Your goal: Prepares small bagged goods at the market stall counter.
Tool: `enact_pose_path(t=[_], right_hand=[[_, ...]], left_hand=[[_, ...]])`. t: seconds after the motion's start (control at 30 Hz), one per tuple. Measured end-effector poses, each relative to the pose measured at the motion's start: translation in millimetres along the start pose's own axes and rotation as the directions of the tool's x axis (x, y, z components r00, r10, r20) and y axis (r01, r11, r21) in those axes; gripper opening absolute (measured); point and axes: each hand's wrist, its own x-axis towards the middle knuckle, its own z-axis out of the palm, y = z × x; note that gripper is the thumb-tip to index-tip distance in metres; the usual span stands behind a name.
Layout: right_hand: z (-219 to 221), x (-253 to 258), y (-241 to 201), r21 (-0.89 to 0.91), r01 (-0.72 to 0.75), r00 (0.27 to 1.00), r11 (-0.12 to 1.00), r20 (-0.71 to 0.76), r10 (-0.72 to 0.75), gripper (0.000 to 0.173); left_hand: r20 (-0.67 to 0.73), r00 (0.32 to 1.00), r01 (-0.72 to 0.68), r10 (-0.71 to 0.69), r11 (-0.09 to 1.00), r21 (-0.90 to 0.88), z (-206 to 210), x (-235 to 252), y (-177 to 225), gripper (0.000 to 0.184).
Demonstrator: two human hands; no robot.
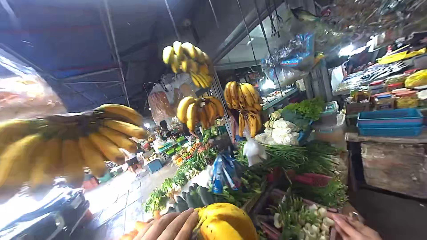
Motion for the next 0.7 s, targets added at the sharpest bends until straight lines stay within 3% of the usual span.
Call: enact_pose_path(t=[0.13,0.23,0.37,0.47,0.6,0.7], right_hand=[[-25,86,-2,0.061,-0.003,0.995,0.998,0.102,-0.003,0.028],[-42,149,-6,0.130,-0.052,0.987,0.990,0.157,0.031,0.026],[-68,240,-35,0.107,-0.102,0.979,0.989,0.189,0.080,0.035],[-71,311,-60,0.108,-0.073,0.976,0.992,0.214,0.049,0.037],[-44,416,-94,0.300,-0.058,0.983,0.952,0.183,0.003,0.029],[-15,484,-121,0.332,-0.098,0.975,0.938,0.222,0.023,0.045]], left_hand=[[0.053,0.997,0.054,-0.050,0.996,-0.068,3,84,69,0.032],[0.059,0.996,0.075,-0.070,0.994,-0.076,15,160,92,0.034],[0.044,0.995,0.091,-0.093,0.995,0.049,38,254,90,0.039],[-0.105,0.990,0.117,-0.099,0.976,0.182,71,332,70,0.042],[-0.172,0.959,0.256,-0.224,0.948,0.188,107,467,62,0.049],[-0.140,0.950,0.296,-0.278,0.945,0.138,130,569,71,0.037]])
